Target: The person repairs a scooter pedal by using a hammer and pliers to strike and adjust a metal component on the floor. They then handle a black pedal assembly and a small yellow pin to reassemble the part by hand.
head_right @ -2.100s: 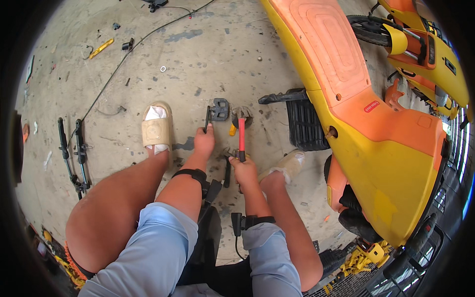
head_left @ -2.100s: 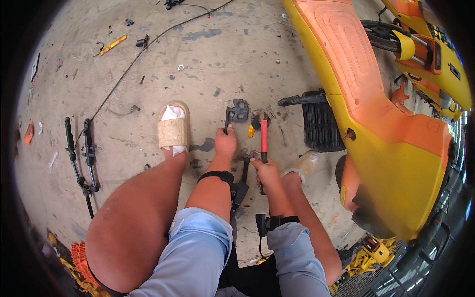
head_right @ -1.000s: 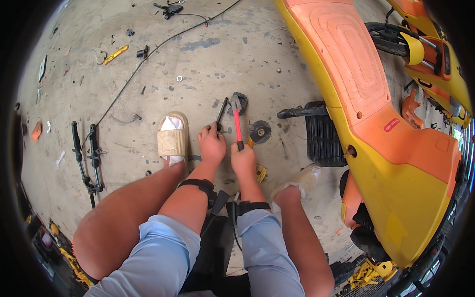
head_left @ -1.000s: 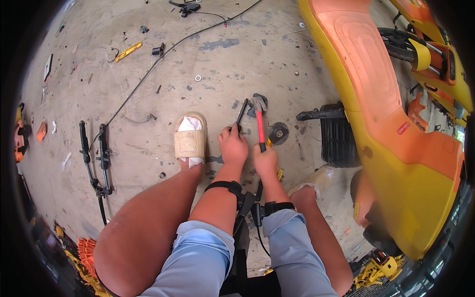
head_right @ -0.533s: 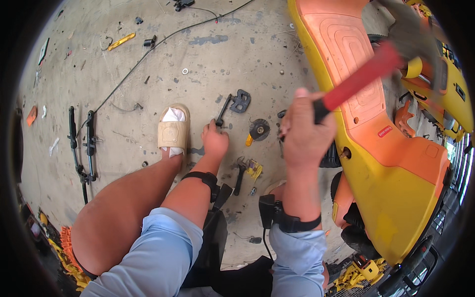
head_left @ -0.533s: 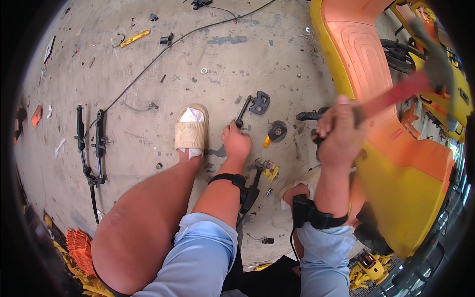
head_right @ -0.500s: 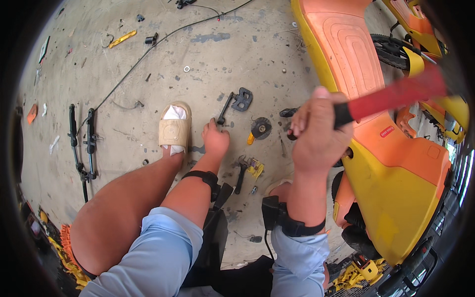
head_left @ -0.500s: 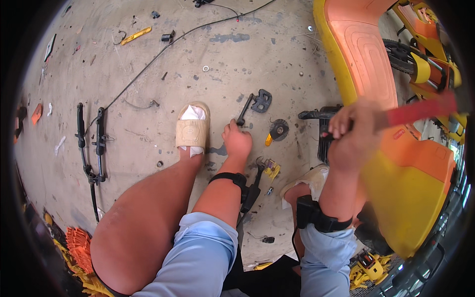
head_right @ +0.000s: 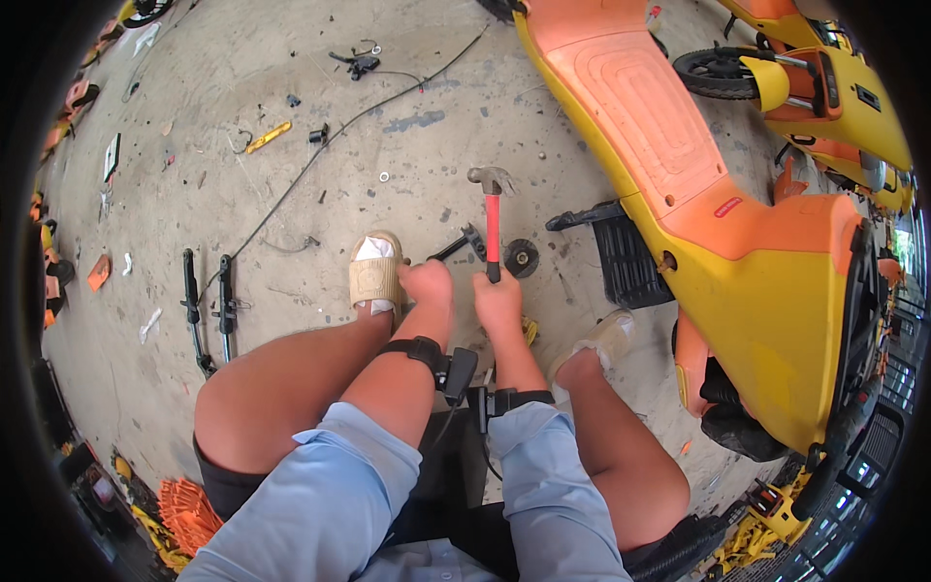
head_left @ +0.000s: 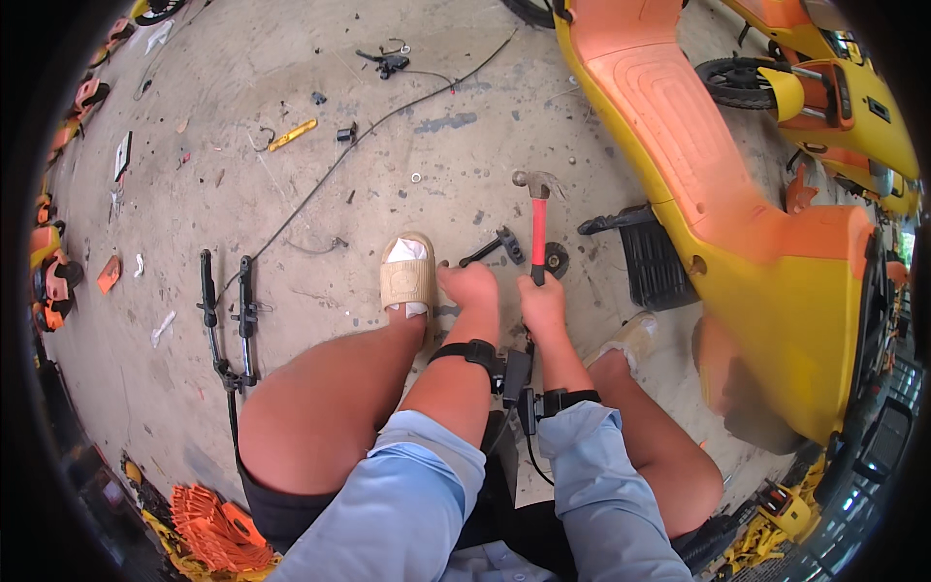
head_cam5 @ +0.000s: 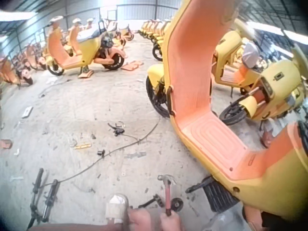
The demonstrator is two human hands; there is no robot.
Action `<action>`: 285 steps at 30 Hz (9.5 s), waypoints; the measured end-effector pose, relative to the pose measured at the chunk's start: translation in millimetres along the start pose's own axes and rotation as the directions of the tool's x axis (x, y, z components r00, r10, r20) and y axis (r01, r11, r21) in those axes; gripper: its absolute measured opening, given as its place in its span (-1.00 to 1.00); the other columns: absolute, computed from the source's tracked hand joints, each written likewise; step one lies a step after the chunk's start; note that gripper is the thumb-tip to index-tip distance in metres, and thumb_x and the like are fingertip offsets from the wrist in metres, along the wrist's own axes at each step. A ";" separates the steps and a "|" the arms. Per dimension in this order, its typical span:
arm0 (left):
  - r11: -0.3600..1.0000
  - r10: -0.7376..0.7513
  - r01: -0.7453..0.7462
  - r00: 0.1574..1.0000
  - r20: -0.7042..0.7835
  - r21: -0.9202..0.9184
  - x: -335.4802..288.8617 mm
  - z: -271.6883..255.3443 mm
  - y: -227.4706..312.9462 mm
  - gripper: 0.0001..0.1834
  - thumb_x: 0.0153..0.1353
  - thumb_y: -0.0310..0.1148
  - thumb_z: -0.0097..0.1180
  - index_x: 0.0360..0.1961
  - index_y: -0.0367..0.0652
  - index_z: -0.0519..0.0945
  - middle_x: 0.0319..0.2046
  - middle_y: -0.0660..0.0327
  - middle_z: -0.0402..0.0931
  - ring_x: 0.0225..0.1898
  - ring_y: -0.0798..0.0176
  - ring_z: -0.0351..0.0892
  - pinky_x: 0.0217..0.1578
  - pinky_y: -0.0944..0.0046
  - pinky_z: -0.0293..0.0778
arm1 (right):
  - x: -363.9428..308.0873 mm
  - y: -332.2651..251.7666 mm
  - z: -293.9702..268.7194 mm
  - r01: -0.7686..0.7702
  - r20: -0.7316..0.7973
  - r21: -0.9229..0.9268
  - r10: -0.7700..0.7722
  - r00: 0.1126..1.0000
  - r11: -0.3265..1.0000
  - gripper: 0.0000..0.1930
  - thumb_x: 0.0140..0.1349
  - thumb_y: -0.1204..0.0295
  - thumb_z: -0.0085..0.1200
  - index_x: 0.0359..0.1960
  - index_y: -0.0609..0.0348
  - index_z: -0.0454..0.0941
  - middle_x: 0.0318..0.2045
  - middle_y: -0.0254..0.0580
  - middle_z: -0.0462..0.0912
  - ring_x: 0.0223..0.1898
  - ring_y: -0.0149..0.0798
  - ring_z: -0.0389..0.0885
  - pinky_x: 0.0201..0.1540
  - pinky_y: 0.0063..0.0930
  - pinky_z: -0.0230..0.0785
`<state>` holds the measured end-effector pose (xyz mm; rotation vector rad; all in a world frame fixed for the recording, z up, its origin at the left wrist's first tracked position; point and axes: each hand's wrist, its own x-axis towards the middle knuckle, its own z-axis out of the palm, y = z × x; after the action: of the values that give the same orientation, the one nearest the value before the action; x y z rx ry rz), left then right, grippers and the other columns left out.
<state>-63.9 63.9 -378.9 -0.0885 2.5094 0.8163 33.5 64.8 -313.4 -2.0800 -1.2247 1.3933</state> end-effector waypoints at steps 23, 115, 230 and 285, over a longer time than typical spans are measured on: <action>0.588 0.706 -0.751 0.293 0.645 -0.302 -137.9 -303.8 237.9 -0.60 0.28 -0.35 0.05 0.10 -0.31 0.49 -0.14 0.13 0.55 -0.22 0.29 0.55 -0.18 0.27 0.49 | -22.0 68.9 -2.5 0.008 0.056 -0.595 0.032 0.998 0.803 -0.65 0.14 0.15 0.20 -0.17 0.14 0.63 -0.43 0.07 0.69 -0.27 0.11 0.68 -0.16 -0.10 0.48; 0.586 0.771 -0.640 0.630 0.097 -0.498 -38.9 -311.5 296.1 -0.61 0.19 -0.32 0.06 -0.03 -0.36 0.56 -0.23 0.06 0.63 -0.29 0.27 0.61 -0.24 0.30 0.51 | 0.9 -192.5 -15.9 0.273 0.024 -0.027 -0.272 0.962 0.962 -0.74 0.13 0.33 0.21 -0.51 0.30 0.50 -0.69 -0.33 0.44 -0.63 -0.39 0.37 -0.53 -0.33 0.24; 0.443 0.651 -0.562 0.738 -0.181 -0.699 -1.2 -336.8 302.6 -0.71 0.18 -0.47 0.01 -0.08 -0.39 0.48 -0.26 0.10 0.55 -0.41 0.32 0.50 -0.37 0.30 0.46 | -80.4 -364.9 -49.0 0.824 -0.271 0.353 -0.794 0.544 0.444 -0.72 0.32 0.33 0.18 -0.47 0.17 0.41 -0.74 -0.40 0.34 -0.74 -0.51 0.29 -0.65 -0.61 0.17; 0.558 0.814 -0.738 0.576 0.077 -0.380 -27.5 -305.7 298.6 -0.71 0.23 -0.39 0.03 -0.09 -0.34 0.55 -0.23 0.00 0.63 -0.25 0.02 0.62 -0.21 0.13 0.52 | -40.6 -341.0 -112.5 0.484 -0.075 0.045 -0.480 0.874 0.874 -0.79 0.16 0.50 0.06 -0.18 0.25 0.61 -0.62 -0.43 0.42 -0.70 -0.55 0.31 -0.64 -0.58 0.15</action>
<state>-235.7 132.3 7.3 1.0628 2.0835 1.4560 -31.3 242.9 -5.7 -1.6028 -1.5196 1.1062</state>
